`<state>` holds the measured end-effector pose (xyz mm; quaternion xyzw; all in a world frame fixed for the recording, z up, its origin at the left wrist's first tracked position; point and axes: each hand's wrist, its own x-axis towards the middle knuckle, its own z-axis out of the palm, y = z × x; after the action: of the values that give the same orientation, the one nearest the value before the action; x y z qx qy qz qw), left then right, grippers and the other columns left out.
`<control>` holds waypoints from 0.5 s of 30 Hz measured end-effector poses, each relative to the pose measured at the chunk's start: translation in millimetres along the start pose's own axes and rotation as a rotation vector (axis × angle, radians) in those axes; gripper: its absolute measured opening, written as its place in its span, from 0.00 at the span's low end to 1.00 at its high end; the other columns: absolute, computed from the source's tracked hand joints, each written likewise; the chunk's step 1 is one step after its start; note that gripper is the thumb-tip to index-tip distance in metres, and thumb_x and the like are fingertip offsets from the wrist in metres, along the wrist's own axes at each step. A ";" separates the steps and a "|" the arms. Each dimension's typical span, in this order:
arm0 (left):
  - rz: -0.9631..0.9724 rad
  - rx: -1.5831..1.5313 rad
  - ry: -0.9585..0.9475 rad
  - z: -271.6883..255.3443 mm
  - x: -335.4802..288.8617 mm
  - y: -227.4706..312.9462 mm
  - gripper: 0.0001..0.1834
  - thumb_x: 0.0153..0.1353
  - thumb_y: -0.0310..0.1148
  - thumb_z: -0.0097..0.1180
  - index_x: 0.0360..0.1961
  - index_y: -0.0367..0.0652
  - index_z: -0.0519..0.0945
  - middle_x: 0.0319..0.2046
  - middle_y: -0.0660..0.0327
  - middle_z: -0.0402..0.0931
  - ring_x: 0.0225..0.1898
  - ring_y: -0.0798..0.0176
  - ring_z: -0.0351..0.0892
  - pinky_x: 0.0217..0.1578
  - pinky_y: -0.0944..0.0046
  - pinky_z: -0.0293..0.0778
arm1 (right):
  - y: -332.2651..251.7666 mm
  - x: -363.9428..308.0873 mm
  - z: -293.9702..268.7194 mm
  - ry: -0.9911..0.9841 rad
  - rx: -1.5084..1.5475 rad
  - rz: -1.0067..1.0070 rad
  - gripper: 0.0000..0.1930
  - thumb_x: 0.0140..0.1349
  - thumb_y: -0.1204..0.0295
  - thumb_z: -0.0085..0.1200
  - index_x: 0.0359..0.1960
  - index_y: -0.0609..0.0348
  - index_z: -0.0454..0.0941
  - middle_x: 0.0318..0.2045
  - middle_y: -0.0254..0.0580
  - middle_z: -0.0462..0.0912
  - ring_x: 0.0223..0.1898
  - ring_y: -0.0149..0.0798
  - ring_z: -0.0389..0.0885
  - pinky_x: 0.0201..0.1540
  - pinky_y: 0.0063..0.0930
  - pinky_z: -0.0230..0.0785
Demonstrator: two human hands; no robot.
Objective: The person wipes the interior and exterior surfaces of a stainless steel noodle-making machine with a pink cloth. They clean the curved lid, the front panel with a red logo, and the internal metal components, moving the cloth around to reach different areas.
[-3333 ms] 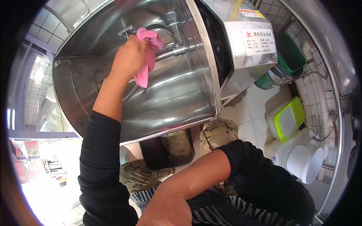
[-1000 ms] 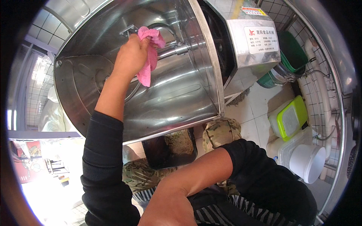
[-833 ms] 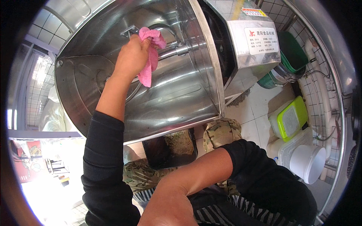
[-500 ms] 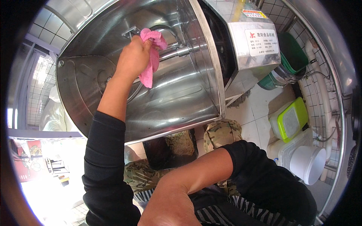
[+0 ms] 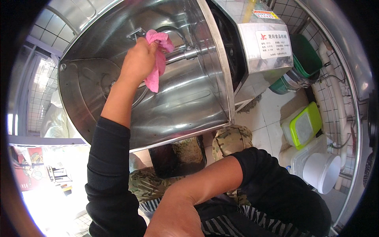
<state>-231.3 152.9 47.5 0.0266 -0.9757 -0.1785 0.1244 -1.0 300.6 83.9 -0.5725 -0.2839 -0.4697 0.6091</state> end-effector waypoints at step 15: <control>0.010 0.002 0.015 2.5 -0.1 -2.6 0.26 0.73 0.50 0.50 0.46 0.31 0.75 0.40 0.29 0.81 0.47 0.26 0.80 0.49 0.37 0.75 | 0.7 -0.8 0.0 0.005 -0.029 0.002 0.24 0.63 0.67 0.71 0.56 0.72 0.81 0.49 0.48 0.87 0.51 0.36 0.84 0.53 0.29 0.78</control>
<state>-231.8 151.3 44.3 0.0230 -0.9750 -0.1767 0.1326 -0.7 300.7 82.8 -0.5804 -0.2749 -0.4744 0.6021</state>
